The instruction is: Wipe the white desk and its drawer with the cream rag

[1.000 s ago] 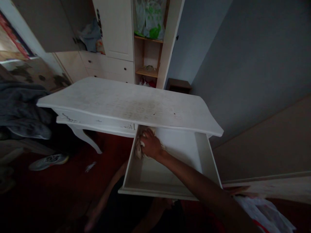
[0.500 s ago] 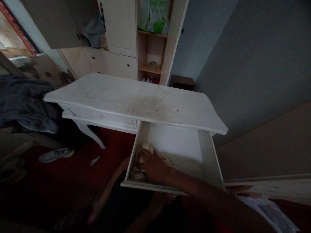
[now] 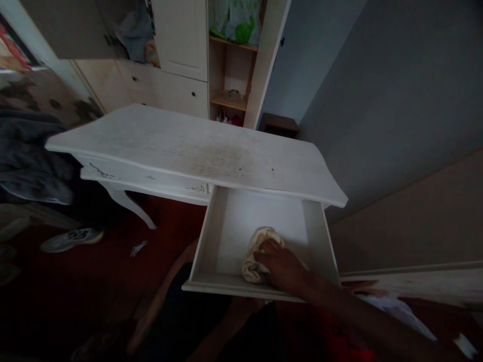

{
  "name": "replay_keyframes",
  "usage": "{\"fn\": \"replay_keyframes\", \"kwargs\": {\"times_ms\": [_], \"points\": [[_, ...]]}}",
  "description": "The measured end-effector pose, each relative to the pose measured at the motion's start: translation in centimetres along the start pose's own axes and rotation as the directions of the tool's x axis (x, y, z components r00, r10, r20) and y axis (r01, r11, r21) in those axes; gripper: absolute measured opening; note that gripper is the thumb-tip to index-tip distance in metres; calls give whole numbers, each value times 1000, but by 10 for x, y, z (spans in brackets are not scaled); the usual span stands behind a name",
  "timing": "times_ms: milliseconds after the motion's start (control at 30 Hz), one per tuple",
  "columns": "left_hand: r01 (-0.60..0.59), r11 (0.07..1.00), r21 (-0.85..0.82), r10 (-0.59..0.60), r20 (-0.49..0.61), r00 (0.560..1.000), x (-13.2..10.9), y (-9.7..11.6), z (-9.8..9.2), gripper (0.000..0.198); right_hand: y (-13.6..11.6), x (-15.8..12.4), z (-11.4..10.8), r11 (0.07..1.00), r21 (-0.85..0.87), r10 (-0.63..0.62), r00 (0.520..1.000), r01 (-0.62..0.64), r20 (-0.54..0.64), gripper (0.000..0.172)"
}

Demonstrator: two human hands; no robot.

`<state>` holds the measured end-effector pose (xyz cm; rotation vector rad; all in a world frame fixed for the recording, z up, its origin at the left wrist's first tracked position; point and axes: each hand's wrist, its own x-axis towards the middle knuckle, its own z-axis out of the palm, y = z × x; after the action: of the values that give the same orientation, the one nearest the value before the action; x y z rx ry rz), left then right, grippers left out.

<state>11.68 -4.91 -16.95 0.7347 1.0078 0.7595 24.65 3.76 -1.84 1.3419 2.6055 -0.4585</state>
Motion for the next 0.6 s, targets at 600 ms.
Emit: {"fn": "replay_keyframes", "kwargs": {"times_ms": [600], "points": [[12, 999, 46, -16, 95, 995, 14, -27, -16, 61, 99, -1, 20, 880, 78, 469, 830, -469, -303, 72]]}}
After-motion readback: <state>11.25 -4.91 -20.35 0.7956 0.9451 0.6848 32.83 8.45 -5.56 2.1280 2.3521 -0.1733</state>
